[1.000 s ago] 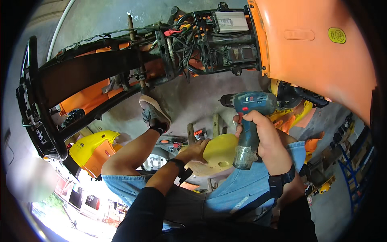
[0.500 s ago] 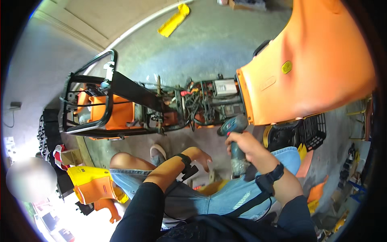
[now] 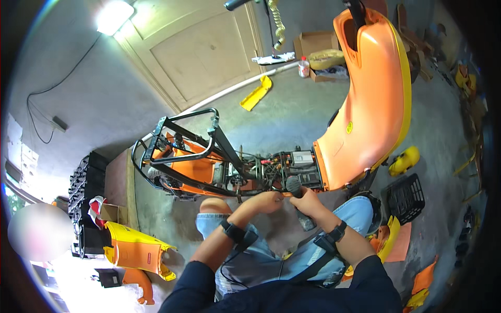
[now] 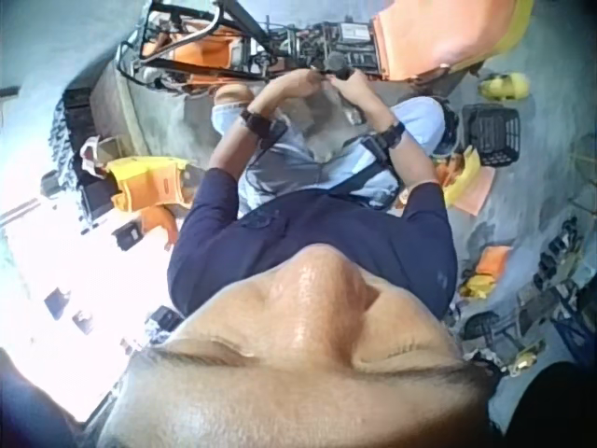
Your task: The recorder uses a power drill to assemble or disassemble the front cowls and electronic components of an electric scooter.
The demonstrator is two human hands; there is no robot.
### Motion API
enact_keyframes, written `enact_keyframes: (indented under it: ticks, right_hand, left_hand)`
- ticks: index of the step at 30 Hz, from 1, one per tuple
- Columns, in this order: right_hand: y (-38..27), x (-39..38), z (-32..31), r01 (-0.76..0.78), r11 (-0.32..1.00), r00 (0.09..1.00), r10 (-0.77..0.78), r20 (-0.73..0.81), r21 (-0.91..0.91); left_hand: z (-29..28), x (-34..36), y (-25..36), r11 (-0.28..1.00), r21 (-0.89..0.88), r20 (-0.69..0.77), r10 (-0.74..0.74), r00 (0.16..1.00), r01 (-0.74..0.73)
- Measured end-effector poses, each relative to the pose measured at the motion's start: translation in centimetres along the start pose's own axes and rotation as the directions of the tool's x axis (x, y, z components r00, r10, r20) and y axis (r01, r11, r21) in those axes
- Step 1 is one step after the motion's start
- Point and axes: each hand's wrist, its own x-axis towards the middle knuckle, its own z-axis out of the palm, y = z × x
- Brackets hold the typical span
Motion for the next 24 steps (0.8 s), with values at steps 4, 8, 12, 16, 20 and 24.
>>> enact_keyframes:
  ticks: [4, 8, 12, 16, 20, 24]
  right_hand:
    - [-0.5, 5.0, 1.4, 0.130, 0.895, 0.974, -0.195, -0.112, -0.427]
    - [0.8, 9.7, 3.8, 0.095, 0.662, 0.989, -0.150, -0.007, -0.743]
    - [2.7, 12.2, 5.6, 0.080, 0.514, 0.993, -0.119, 0.022, -0.854]
    - [4.0, 12.1, 5.8, 0.121, 0.561, 0.984, -0.176, 0.025, -0.819]
    - [1.8, 10.5, 4.3, 0.073, 0.606, 0.997, -0.072, 0.037, -0.792]
    - [-2.7, 5.2, -1.7, 0.279, 0.812, 0.960, -0.250, 0.126, -0.512]
  left_hand:
    - [-0.9, -3.5, 0.0, 0.958, -0.240, -0.210, -0.210, 0.955, 0.157]
    - [-1.2, -5.1, -1.4, 0.967, -0.080, -0.368, -0.256, 0.894, 0.243]
    - [-1.2, -5.1, -1.2, 0.895, 0.101, -0.287, -0.392, 0.874, 0.435]
    - [-1.2, -5.2, -1.4, 0.941, 0.075, -0.168, -0.315, 0.934, 0.330]
    - [-1.3, -4.4, -2.5, 0.931, 0.119, -0.147, -0.327, 0.934, 0.344]
    - [-1.4, -3.9, -3.1, 0.874, 0.376, -0.144, -0.272, 0.951, 0.307]
